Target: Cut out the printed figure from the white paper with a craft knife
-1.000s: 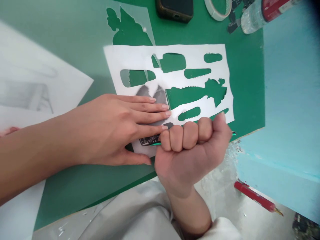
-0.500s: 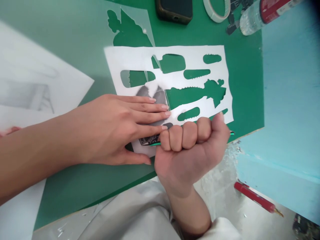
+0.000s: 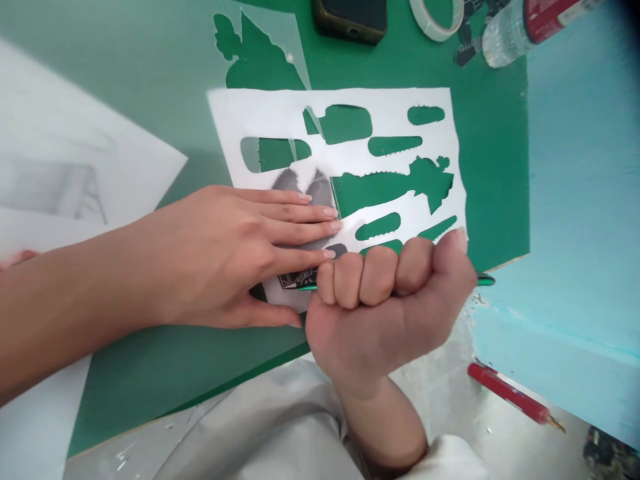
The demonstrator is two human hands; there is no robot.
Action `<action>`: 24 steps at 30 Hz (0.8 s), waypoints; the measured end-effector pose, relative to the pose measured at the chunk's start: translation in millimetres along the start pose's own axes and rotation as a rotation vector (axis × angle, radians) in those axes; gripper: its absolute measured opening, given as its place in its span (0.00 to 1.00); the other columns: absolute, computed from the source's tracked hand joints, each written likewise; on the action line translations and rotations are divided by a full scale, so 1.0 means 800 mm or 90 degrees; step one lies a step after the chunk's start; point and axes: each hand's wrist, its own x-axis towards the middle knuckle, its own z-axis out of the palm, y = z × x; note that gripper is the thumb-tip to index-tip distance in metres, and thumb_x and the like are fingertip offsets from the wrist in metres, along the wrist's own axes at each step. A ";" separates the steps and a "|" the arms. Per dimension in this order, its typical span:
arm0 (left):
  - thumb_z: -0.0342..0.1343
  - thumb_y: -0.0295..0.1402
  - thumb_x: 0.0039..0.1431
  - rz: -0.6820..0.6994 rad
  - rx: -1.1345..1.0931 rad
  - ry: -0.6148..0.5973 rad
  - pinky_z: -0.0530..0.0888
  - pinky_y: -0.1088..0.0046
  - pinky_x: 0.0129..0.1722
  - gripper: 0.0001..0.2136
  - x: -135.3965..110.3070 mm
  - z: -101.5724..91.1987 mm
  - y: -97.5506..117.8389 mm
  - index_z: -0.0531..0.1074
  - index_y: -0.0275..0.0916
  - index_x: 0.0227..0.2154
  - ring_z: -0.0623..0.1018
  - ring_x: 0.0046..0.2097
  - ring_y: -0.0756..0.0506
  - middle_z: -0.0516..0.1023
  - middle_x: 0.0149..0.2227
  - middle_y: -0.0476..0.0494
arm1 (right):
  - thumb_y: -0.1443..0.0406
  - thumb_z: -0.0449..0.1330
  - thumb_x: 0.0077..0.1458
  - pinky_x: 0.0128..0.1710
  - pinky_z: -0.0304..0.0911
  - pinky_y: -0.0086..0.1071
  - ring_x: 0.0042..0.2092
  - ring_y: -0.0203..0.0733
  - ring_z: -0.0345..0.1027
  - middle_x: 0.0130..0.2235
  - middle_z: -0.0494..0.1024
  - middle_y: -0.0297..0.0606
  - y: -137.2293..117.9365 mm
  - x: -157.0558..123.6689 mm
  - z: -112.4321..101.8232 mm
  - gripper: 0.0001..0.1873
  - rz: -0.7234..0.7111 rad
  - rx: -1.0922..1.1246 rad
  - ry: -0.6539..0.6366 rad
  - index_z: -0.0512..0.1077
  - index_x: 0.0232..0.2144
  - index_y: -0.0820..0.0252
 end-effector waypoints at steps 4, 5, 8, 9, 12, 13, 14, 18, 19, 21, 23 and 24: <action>0.49 0.60 0.75 0.000 0.003 -0.003 0.62 0.65 0.78 0.33 -0.001 -0.002 -0.001 0.72 0.38 0.67 0.70 0.74 0.46 0.74 0.70 0.48 | 0.56 0.48 0.76 0.10 0.42 0.22 0.14 0.28 0.29 0.15 0.36 0.22 0.000 0.002 -0.002 0.35 0.011 0.000 -0.004 0.35 0.21 0.56; 0.49 0.60 0.75 0.000 0.004 -0.004 0.62 0.65 0.78 0.33 -0.002 -0.002 -0.001 0.72 0.38 0.67 0.70 0.74 0.46 0.74 0.70 0.48 | 0.56 0.48 0.76 0.10 0.42 0.22 0.14 0.28 0.29 0.15 0.36 0.22 0.000 0.002 -0.002 0.34 0.017 0.001 0.005 0.35 0.21 0.56; 0.49 0.60 0.75 -0.002 0.003 -0.006 0.61 0.65 0.79 0.33 -0.003 -0.002 -0.002 0.72 0.38 0.67 0.69 0.74 0.46 0.73 0.70 0.48 | 0.56 0.47 0.77 0.10 0.43 0.22 0.15 0.29 0.29 0.15 0.37 0.22 0.002 0.004 -0.004 0.33 0.022 0.003 0.024 0.37 0.21 0.56; 0.49 0.60 0.75 -0.002 0.004 -0.005 0.60 0.66 0.79 0.33 -0.003 -0.002 -0.002 0.72 0.38 0.67 0.69 0.74 0.46 0.73 0.70 0.48 | 0.55 0.47 0.77 0.10 0.43 0.22 0.15 0.29 0.29 0.15 0.37 0.22 0.002 0.004 -0.005 0.33 0.021 0.004 0.024 0.37 0.21 0.55; 0.49 0.60 0.75 -0.001 0.000 -0.005 0.59 0.66 0.79 0.34 -0.003 -0.003 -0.001 0.72 0.37 0.67 0.69 0.74 0.46 0.73 0.70 0.47 | 0.55 0.49 0.76 0.10 0.42 0.22 0.15 0.28 0.29 0.15 0.37 0.21 0.003 0.005 -0.005 0.33 0.014 0.007 0.025 0.37 0.21 0.55; 0.49 0.60 0.75 -0.003 -0.004 -0.006 0.59 0.67 0.79 0.33 -0.002 -0.003 -0.001 0.72 0.37 0.68 0.69 0.74 0.45 0.73 0.70 0.47 | 0.56 0.49 0.76 0.10 0.42 0.22 0.15 0.28 0.29 0.15 0.38 0.21 0.004 0.004 -0.004 0.33 0.013 0.006 0.029 0.37 0.21 0.55; 0.50 0.59 0.75 -0.004 -0.008 -0.006 0.59 0.67 0.79 0.33 -0.002 -0.003 -0.001 0.72 0.37 0.68 0.69 0.74 0.45 0.73 0.70 0.47 | 0.56 0.49 0.76 0.11 0.43 0.22 0.15 0.28 0.30 0.16 0.38 0.21 0.003 0.004 -0.004 0.33 0.015 0.003 0.036 0.37 0.21 0.55; 0.52 0.60 0.74 -0.007 -0.013 -0.007 0.59 0.67 0.79 0.34 -0.002 -0.004 -0.001 0.72 0.37 0.67 0.69 0.74 0.45 0.73 0.70 0.48 | 0.56 0.48 0.76 0.10 0.43 0.23 0.15 0.29 0.30 0.15 0.38 0.22 0.002 0.004 -0.004 0.32 0.028 -0.018 0.054 0.38 0.21 0.55; 0.52 0.60 0.74 -0.005 -0.013 -0.008 0.59 0.67 0.79 0.34 -0.002 -0.004 -0.001 0.72 0.37 0.68 0.69 0.74 0.45 0.73 0.71 0.47 | 0.56 0.48 0.75 0.10 0.43 0.23 0.15 0.29 0.30 0.15 0.39 0.21 0.002 0.004 -0.004 0.33 0.030 -0.019 0.053 0.38 0.21 0.55; 0.51 0.60 0.74 -0.004 -0.012 -0.011 0.59 0.66 0.79 0.34 -0.002 -0.004 -0.001 0.71 0.37 0.68 0.69 0.74 0.45 0.72 0.71 0.47 | 0.55 0.51 0.74 0.10 0.42 0.23 0.15 0.29 0.30 0.15 0.38 0.21 0.002 0.005 -0.004 0.33 0.031 -0.012 0.048 0.38 0.21 0.55; 0.51 0.59 0.75 -0.004 -0.013 -0.009 0.59 0.66 0.79 0.33 -0.002 -0.004 0.000 0.72 0.37 0.68 0.69 0.74 0.45 0.73 0.71 0.47 | 0.54 0.54 0.73 0.10 0.42 0.23 0.15 0.28 0.29 0.15 0.38 0.21 0.003 0.006 -0.005 0.35 0.027 0.000 0.040 0.37 0.21 0.55; 0.51 0.59 0.75 -0.005 -0.014 -0.007 0.59 0.66 0.79 0.33 -0.003 -0.004 0.000 0.72 0.37 0.67 0.70 0.74 0.45 0.73 0.70 0.47 | 0.54 0.56 0.72 0.10 0.42 0.23 0.15 0.28 0.29 0.15 0.38 0.21 0.003 0.006 -0.006 0.36 0.023 0.005 0.035 0.37 0.21 0.55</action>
